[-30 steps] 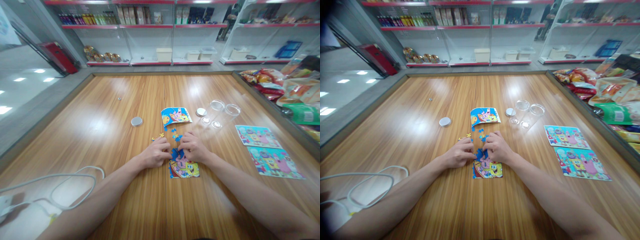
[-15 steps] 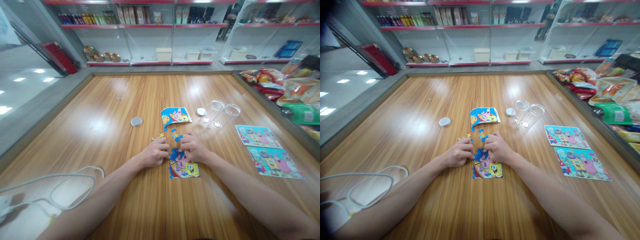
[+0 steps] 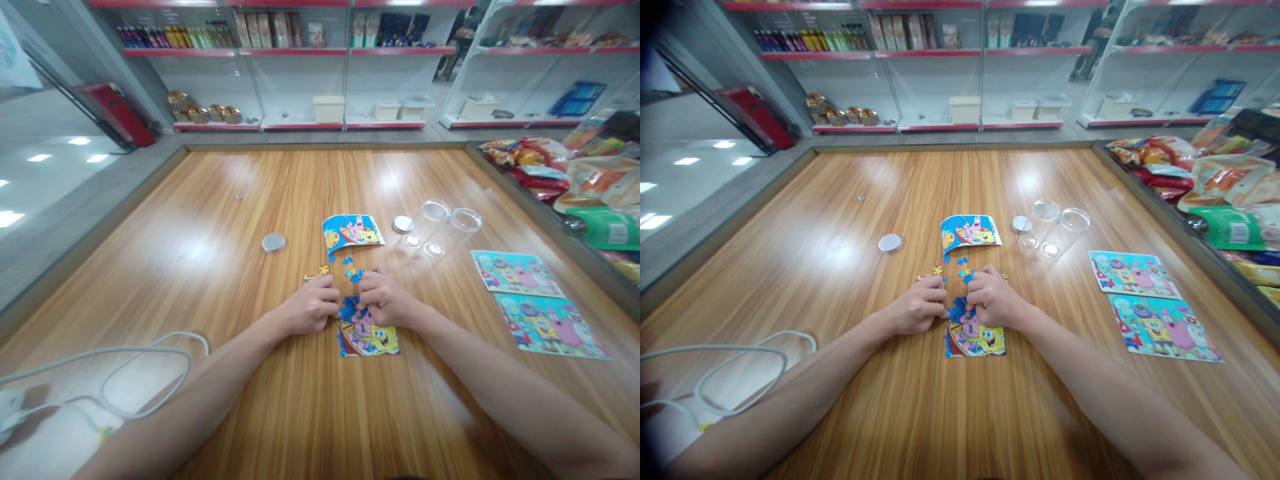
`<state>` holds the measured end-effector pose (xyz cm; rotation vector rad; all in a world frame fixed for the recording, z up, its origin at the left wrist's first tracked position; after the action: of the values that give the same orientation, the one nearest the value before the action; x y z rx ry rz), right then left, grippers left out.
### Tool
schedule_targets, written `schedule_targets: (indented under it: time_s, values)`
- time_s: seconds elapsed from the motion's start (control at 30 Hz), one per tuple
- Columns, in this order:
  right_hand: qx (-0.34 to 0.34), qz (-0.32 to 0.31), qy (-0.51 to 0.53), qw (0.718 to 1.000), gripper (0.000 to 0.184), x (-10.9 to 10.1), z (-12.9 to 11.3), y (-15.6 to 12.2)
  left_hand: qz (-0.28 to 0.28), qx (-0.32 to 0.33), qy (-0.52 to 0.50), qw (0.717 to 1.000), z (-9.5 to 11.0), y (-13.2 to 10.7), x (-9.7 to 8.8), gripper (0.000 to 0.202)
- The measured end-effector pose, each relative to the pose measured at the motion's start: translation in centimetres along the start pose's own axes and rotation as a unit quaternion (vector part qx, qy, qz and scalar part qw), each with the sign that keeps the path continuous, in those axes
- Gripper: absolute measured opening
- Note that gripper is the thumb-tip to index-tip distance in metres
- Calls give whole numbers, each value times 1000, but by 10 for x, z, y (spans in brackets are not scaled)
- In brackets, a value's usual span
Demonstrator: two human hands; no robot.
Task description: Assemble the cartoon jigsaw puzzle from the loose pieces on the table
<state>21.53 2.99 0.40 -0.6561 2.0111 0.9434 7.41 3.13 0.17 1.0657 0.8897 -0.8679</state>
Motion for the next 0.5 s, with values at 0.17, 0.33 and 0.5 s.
schedule_targets:
  time_s: [0.17,0.33,0.5]
  values:
    - [4,-6,6,1000,23,0,0,1,-11,13,7,1000,4,0,-1,22]
    - [6,-6,9,1000,26,0,1,0,-29,45,3,999,15,2,-4,16]
    - [8,-12,5,1000,25,1,1,0,-43,56,-5,997,21,2,1,21]
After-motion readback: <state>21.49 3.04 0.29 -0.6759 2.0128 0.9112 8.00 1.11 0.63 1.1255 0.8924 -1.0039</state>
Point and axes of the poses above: each hand's wrist, its own y-axis towards the middle knuckle, its own x-axis out of the palm, z = x × y, the point moved 7 cm from there along y, towards the middle knuckle, and after that the axes turned 5 degrees about -z, right-handed, at the moved point
